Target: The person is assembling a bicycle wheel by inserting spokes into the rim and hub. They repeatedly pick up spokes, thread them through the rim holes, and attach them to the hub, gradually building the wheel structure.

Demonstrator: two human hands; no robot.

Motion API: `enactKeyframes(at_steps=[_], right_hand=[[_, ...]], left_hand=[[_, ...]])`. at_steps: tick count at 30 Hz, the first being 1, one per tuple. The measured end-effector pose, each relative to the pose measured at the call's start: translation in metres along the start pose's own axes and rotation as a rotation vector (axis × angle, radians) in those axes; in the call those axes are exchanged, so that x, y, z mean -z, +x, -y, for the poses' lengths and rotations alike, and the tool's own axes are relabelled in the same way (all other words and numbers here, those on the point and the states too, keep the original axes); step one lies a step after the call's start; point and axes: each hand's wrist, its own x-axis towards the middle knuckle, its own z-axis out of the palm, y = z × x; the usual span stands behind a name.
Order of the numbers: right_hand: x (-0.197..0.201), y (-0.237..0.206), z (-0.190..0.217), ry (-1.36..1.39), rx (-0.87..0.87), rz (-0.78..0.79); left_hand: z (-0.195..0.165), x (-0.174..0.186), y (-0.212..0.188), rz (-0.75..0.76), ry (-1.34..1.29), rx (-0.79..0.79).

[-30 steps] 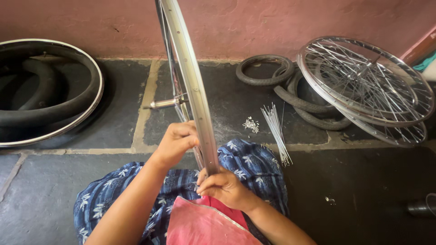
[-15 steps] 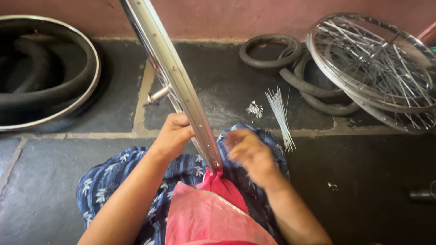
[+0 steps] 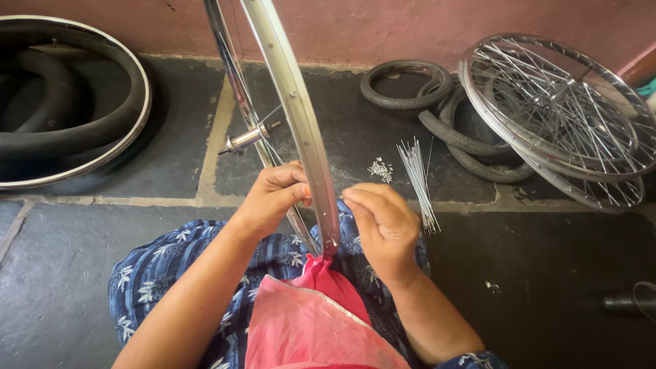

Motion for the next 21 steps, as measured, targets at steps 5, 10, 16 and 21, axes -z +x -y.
enactKeyframes(at_steps=[5,10,16,21], right_hand=[[-0.013,0.01,0.013,-0.188,0.107,-0.025],[-0.023,0.012,0.017,-0.227,0.168,-0.038],[-0.031,0.018,0.023,-0.452,0.37,-0.029],[-0.032,0.022,0.022,-0.445,0.385,-0.048]], left_hand=[[0.001,-0.001,0.002,0.01,-0.001,-0.014],[0.004,-0.002,0.001,-0.018,-0.037,-0.018],[0.009,-0.003,0.0,-0.064,-0.015,-0.045],[0.012,-0.004,0.001,-0.091,-0.007,-0.074]])
